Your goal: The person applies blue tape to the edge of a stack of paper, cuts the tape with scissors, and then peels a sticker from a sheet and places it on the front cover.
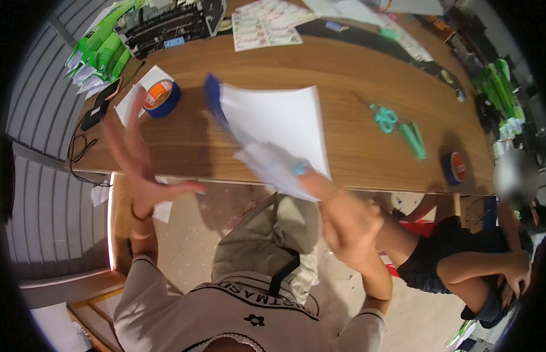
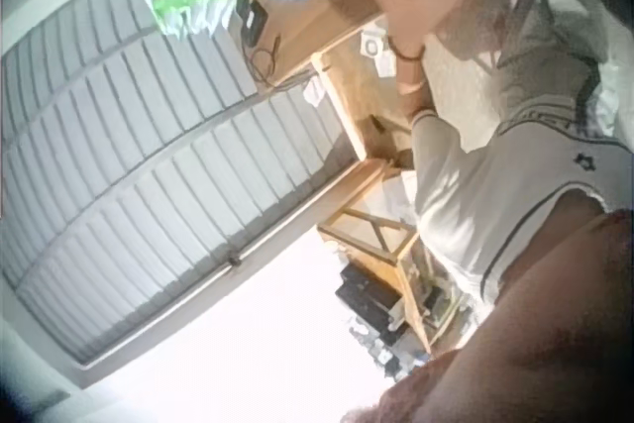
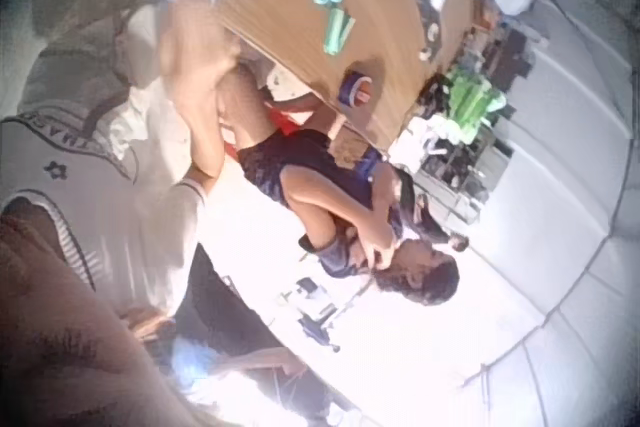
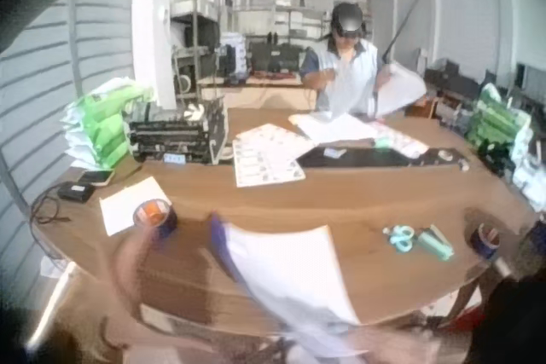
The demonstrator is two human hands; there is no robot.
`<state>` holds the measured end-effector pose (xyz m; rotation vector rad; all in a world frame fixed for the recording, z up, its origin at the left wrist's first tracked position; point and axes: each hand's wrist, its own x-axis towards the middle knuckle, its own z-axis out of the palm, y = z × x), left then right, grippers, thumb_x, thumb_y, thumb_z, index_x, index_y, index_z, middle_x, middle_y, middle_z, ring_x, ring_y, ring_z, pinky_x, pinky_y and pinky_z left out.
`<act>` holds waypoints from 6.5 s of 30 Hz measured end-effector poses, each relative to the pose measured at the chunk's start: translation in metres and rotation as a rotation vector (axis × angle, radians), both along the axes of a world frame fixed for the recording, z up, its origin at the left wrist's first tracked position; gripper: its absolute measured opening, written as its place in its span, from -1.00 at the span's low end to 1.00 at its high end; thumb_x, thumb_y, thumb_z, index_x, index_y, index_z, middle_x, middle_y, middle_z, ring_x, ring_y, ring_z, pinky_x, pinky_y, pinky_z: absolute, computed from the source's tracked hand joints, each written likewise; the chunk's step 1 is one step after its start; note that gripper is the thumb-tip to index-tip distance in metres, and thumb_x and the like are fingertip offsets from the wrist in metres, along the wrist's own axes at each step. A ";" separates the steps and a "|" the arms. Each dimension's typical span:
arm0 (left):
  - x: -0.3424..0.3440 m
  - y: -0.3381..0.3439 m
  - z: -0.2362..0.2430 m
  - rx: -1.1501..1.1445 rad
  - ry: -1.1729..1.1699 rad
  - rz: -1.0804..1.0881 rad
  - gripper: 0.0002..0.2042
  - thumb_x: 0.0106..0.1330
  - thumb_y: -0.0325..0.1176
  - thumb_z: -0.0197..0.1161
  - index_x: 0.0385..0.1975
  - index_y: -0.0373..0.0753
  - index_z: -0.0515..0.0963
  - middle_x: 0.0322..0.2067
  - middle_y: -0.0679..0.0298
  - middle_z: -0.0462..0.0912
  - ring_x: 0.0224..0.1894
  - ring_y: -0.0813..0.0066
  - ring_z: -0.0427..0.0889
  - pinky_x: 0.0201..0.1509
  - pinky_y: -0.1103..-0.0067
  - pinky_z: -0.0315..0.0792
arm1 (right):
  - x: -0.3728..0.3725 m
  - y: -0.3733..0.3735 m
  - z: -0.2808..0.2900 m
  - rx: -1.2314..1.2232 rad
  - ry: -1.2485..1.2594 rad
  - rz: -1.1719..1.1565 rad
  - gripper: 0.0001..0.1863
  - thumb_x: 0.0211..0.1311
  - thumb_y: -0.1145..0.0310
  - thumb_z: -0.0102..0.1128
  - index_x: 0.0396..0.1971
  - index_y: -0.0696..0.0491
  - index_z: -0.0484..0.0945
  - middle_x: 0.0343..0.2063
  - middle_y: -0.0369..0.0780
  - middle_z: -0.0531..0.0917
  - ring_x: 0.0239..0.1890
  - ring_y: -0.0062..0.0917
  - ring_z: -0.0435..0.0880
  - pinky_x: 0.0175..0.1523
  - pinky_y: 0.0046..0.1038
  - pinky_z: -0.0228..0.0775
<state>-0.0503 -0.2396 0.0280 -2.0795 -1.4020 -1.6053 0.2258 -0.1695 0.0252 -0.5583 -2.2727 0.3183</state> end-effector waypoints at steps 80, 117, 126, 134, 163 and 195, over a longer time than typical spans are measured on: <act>0.087 0.207 -0.082 -0.599 0.143 -0.246 -0.81 -0.12 -0.40 0.30 -0.45 -0.24 0.59 -0.52 0.33 0.56 -0.42 0.51 0.43 -0.31 0.62 0.27 | 0.006 0.216 -0.052 -0.302 -0.395 0.144 -0.78 -0.14 0.50 0.20 -0.38 0.07 0.57 -0.49 -0.27 0.61 -0.42 -0.49 0.56 -0.28 -0.49 0.37; 0.048 0.142 -0.089 -0.377 0.514 -0.107 -0.80 -0.02 -0.53 0.14 -0.35 -0.24 0.54 -0.43 0.34 0.44 -0.34 0.47 0.38 -0.23 0.59 0.23 | -0.016 0.177 -0.075 -0.064 -0.332 0.254 -0.74 -0.04 0.56 0.09 -0.26 0.10 0.52 -0.14 -0.23 0.52 -0.03 -0.32 0.44 0.06 -0.37 0.32; 0.037 0.125 -0.083 -0.294 0.687 -0.082 -0.72 -0.02 -0.49 0.11 -0.24 -0.29 0.47 -0.31 0.29 0.41 -0.23 0.45 0.37 -0.10 0.53 0.21 | -0.044 0.155 -0.067 0.028 -0.434 0.238 -0.60 0.10 0.26 -0.01 -0.10 0.19 0.38 0.03 -0.11 0.35 0.09 -0.29 0.29 0.15 -0.32 0.13; -0.005 0.117 -0.080 -0.510 0.334 -0.031 -0.91 0.01 -0.41 0.17 -0.48 -0.18 0.57 -0.50 0.40 0.47 -0.34 0.48 0.41 -0.15 0.60 0.24 | -0.056 0.121 -0.088 0.128 -0.291 0.102 -0.65 0.08 0.35 0.04 -0.17 0.25 0.43 -0.13 -0.06 0.48 0.01 -0.26 0.40 0.12 -0.33 0.19; -0.087 0.084 -0.057 -0.926 0.379 -0.218 -0.78 -0.09 -0.29 0.33 -0.55 -0.28 0.51 -0.60 0.30 0.50 -0.50 0.54 0.42 -0.35 0.61 0.30 | -0.054 0.127 -0.083 -0.004 -0.332 0.178 -0.67 0.00 0.51 0.02 -0.16 0.05 0.48 -0.04 -0.06 0.41 0.08 -0.21 0.31 0.16 -0.21 0.11; -0.006 0.001 -0.071 -0.829 0.657 0.577 -0.33 0.15 -0.05 -0.01 0.07 -0.54 0.05 0.13 -0.16 0.03 0.21 0.04 0.02 0.24 0.21 -0.13 | -0.061 0.120 -0.074 0.139 -0.427 0.137 -0.63 -0.01 0.45 0.04 -0.11 0.07 0.43 -0.05 -0.04 0.41 0.06 -0.21 0.34 0.15 -0.20 0.12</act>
